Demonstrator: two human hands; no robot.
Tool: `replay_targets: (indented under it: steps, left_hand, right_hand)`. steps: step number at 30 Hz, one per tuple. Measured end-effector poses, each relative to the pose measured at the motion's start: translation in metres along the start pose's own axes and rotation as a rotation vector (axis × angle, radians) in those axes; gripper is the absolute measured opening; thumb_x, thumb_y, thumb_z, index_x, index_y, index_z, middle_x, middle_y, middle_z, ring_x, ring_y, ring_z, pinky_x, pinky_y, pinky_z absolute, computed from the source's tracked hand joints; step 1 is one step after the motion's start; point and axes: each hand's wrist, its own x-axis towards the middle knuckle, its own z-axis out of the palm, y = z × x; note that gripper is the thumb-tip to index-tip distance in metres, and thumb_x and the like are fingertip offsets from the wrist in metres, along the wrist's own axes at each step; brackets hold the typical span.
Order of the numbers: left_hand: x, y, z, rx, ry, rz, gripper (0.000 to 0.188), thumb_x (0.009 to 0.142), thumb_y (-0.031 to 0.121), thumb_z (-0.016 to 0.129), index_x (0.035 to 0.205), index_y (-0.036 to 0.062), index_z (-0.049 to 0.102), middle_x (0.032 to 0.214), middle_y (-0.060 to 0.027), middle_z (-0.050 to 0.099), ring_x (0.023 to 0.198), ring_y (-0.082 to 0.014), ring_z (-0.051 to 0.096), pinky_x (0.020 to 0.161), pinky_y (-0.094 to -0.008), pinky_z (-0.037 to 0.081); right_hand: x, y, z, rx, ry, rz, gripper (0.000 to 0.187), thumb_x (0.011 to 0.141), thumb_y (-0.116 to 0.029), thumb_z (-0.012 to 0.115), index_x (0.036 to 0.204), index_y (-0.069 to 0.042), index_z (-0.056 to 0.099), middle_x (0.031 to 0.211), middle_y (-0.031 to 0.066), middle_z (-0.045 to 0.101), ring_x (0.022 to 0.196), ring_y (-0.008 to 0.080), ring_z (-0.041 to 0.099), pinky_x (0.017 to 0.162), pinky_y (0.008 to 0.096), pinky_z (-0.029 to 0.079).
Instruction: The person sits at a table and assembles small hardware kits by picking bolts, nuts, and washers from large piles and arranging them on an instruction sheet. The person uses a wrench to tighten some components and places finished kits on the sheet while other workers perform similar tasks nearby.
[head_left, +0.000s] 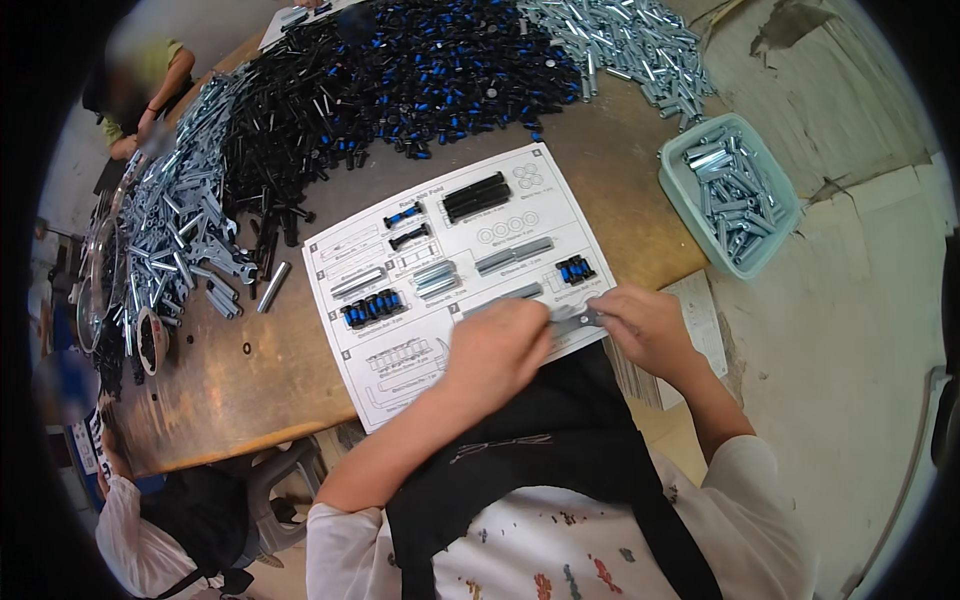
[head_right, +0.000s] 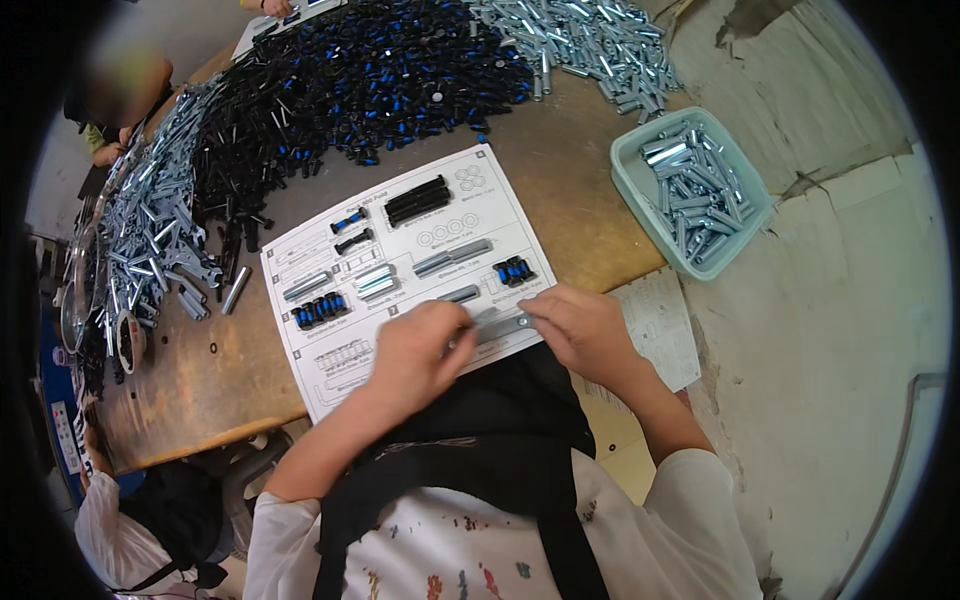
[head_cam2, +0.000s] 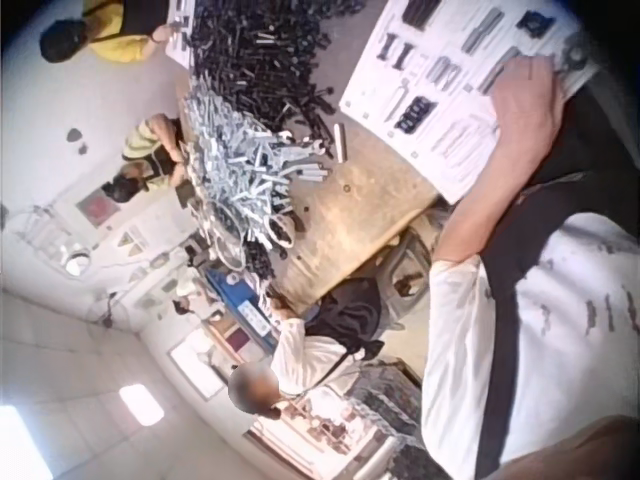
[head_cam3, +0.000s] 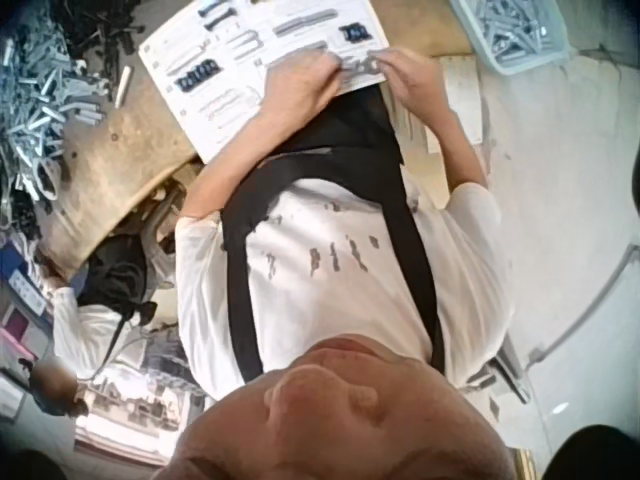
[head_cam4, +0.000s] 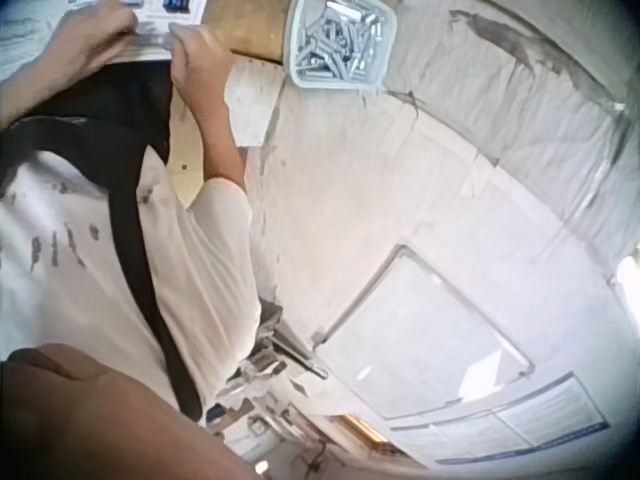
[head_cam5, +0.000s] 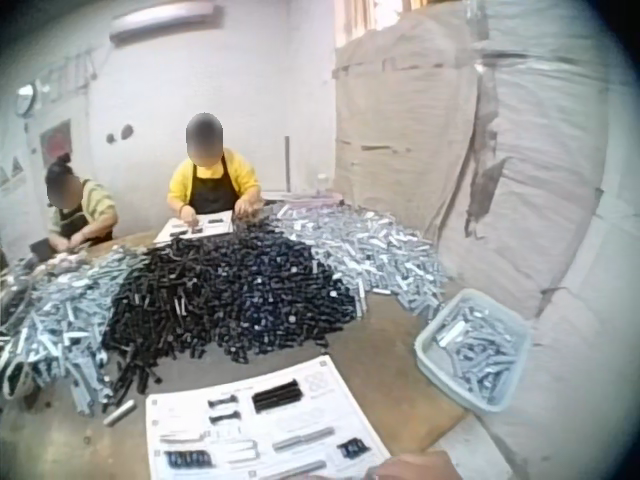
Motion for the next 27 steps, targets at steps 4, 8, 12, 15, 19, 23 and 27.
replay_targets:
  steps: [4, 8, 12, 15, 19, 23, 27]
  left_hand:
    - [0.003, 0.006, 0.052, 0.187, -0.103, 0.073, 0.015, 0.079, 0.01, 0.071, 0.089, 0.0068, 0.06, 0.098, -0.0079, 0.064, 0.09, -0.0283, 0.063, 0.067, -0.039, 0.052]
    - [0.0, 0.004, 0.056, 0.178, -0.037, 0.145, 0.022, 0.077, 0.013, 0.075, 0.093, 0.0065, 0.061, 0.105, -0.0095, 0.064, 0.095, -0.0292, 0.062, 0.073, -0.0388, 0.052]
    - [-0.038, -0.007, 0.013, 0.198, -0.005, -0.078, 0.036, 0.073, 0.019, 0.082, 0.102, 0.0062, 0.064, 0.11, -0.0118, 0.064, 0.096, -0.0308, 0.062, 0.079, -0.0396, 0.051]
    - [-0.059, -0.007, -0.009, 0.182, -0.037, -0.201, 0.048, 0.071, 0.024, 0.084, 0.11, 0.0051, 0.065, 0.109, -0.0119, 0.064, 0.096, -0.0315, 0.062, 0.08, -0.0394, 0.051]
    - [-0.058, -0.002, -0.013, 0.232, -0.056, -0.226, 0.054, 0.07, 0.029, 0.085, 0.114, 0.0043, 0.066, 0.108, -0.0118, 0.064, 0.097, -0.0316, 0.062, 0.081, -0.0389, 0.052]
    - [-0.057, -0.012, -0.006, 0.191, -0.055, -0.233, 0.049, 0.073, 0.03, 0.084, 0.11, 0.0042, 0.067, 0.102, -0.0113, 0.063, 0.093, -0.0313, 0.062, 0.077, -0.0391, 0.052]
    - [-0.053, -0.015, 0.0, 0.194, -0.05, -0.272, 0.041, 0.076, 0.03, 0.082, 0.105, 0.0046, 0.067, 0.094, -0.0098, 0.062, 0.086, -0.0306, 0.062, 0.072, -0.0396, 0.051]
  right_hand:
    - [-0.012, 0.01, -0.007, 0.084, 0.072, 0.094, 0.021, 0.082, 0.001, 0.066, 0.102, -0.004, 0.071, 0.089, 0.0122, 0.069, 0.078, 0.029, 0.067, 0.067, 0.0347, 0.053]
    - [-0.015, 0.016, -0.007, -0.035, -0.016, -0.006, 0.027, 0.081, -0.006, 0.07, 0.108, -0.005, 0.069, 0.101, 0.0112, 0.07, 0.088, 0.029, 0.067, 0.076, 0.0371, 0.054]
    - [-0.01, 0.013, -0.005, -0.091, -0.099, -0.122, 0.035, 0.077, -0.013, 0.075, 0.112, -0.007, 0.068, 0.113, 0.0084, 0.067, 0.1, 0.0283, 0.063, 0.085, 0.0378, 0.051]
    - [-0.003, 0.014, 0.0, -0.128, -0.132, -0.207, 0.036, 0.076, -0.014, 0.076, 0.11, -0.009, 0.068, 0.112, 0.0068, 0.066, 0.101, 0.0274, 0.06, 0.086, 0.0373, 0.05]
    - [-0.001, 0.02, 0.011, -0.136, -0.135, -0.197, 0.031, 0.075, -0.013, 0.076, 0.105, -0.009, 0.068, 0.105, 0.0051, 0.066, 0.098, 0.0262, 0.06, 0.085, 0.0374, 0.05]
    - [-0.002, 0.018, 0.014, -0.122, -0.093, -0.172, 0.026, 0.075, -0.011, 0.076, 0.099, -0.008, 0.068, 0.101, 0.0044, 0.066, 0.095, 0.0256, 0.061, 0.08, 0.0372, 0.051]
    - [-0.002, 0.022, 0.017, -0.123, -0.038, -0.175, 0.025, 0.074, -0.01, 0.077, 0.097, -0.008, 0.069, 0.098, 0.0047, 0.066, 0.091, 0.0258, 0.062, 0.076, 0.0366, 0.052]
